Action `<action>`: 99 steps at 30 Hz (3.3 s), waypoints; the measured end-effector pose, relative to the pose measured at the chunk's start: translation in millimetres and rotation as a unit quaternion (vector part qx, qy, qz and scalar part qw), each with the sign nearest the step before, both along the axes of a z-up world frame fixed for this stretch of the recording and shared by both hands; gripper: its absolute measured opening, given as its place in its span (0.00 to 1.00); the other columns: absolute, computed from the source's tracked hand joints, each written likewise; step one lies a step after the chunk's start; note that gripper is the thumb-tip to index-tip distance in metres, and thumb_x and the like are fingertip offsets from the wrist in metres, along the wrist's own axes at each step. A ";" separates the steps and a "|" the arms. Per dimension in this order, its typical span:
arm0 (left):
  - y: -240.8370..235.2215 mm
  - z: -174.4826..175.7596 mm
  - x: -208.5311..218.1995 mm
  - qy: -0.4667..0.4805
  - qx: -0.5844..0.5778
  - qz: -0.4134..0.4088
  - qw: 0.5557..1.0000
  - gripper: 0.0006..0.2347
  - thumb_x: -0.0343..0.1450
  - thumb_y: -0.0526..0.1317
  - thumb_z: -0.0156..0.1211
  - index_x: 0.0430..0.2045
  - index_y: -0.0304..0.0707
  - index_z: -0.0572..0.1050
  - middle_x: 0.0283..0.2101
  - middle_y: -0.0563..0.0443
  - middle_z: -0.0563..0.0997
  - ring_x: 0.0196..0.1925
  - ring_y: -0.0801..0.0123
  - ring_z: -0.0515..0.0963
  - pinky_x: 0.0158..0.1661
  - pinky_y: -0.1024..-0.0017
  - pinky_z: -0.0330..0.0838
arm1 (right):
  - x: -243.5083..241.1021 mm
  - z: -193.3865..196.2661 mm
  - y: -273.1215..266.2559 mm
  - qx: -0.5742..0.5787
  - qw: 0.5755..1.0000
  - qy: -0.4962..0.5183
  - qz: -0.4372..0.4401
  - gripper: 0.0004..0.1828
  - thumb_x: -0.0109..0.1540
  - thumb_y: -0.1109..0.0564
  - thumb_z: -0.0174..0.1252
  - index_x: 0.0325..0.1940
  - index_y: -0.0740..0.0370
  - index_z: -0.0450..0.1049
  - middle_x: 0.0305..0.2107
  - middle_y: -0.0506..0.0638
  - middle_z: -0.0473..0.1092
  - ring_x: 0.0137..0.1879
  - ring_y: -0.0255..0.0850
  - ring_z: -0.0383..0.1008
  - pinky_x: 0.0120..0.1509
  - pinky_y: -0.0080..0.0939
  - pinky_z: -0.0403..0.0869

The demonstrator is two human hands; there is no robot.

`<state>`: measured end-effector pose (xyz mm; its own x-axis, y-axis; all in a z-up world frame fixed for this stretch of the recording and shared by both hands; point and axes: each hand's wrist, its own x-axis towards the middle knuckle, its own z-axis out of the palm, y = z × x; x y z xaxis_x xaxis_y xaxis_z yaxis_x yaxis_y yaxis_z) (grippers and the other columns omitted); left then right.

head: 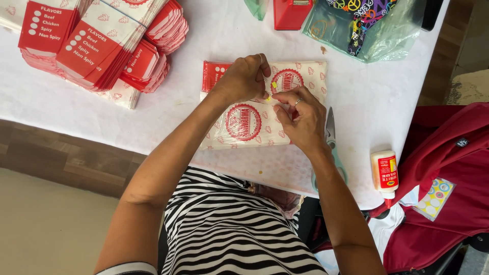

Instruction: Organizing, folding, and applying adhesive to paper food bags for packaging.

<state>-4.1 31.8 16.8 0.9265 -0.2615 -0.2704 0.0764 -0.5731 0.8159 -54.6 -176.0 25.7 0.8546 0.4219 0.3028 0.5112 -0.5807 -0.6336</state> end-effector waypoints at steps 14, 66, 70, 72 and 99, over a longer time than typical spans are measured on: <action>-9.1 5.0 -17.5 -0.085 -0.014 -0.010 0.996 0.16 0.60 0.25 0.72 0.39 0.34 0.78 0.26 0.44 0.85 0.36 0.48 0.87 0.45 0.55 0.79 | -1.1 -0.2 11.8 0.029 0.999 0.007 -0.035 0.04 0.61 0.64 0.68 0.37 0.57 0.81 0.30 0.50 0.72 0.31 0.47 0.74 0.36 0.42 0.73; -7.6 -20.1 -48.2 -0.239 -0.105 0.085 0.962 0.17 0.61 0.23 0.56 0.43 0.35 0.72 0.23 0.55 0.83 0.29 0.62 0.75 0.44 0.64 0.71 | 175.1 48.7 37.3 0.209 0.890 0.322 -0.245 0.04 0.60 0.57 0.71 0.35 0.58 0.82 0.14 0.41 0.65 0.19 0.25 0.59 0.20 0.25 0.57; -10.1 -21.1 -48.6 -0.258 -0.118 0.098 0.954 0.17 0.62 0.23 0.57 0.43 0.36 0.71 0.26 0.54 0.85 0.32 0.61 0.77 0.42 0.63 0.72 | 149.5 51.8 34.7 0.223 0.877 0.346 -0.248 0.05 0.60 0.55 0.69 0.35 0.56 0.81 0.27 0.43 0.77 0.27 0.29 0.71 0.29 0.29 0.72; -11.0 -25.0 -50.5 -0.276 -0.118 0.102 0.948 0.17 0.62 0.23 0.58 0.44 0.37 0.71 0.26 0.55 0.84 0.33 0.61 0.76 0.41 0.63 0.72 | 141.5 49.1 34.7 0.238 0.869 0.359 -0.244 0.04 0.61 0.55 0.68 0.37 0.57 0.81 0.32 0.45 0.80 0.31 0.31 0.78 0.33 0.30 0.76; -5.1 -19.6 -64.9 -0.291 -0.098 0.142 0.941 0.16 0.64 0.23 0.68 0.44 0.36 0.76 0.30 0.45 0.85 0.37 0.56 0.81 0.42 0.64 0.79 | 28.6 19.3 4.7 0.210 0.913 0.343 -0.072 0.04 0.63 0.69 0.62 0.41 0.72 0.79 0.22 0.58 0.74 0.22 0.36 0.75 0.24 0.29 0.77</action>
<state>-69.0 26.7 -2.8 0.9429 0.0268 0.3319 -0.2887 -0.4310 0.8549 -26.0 -171.3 45.0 0.9413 0.2594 -0.2160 -0.1528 -0.2431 -0.9579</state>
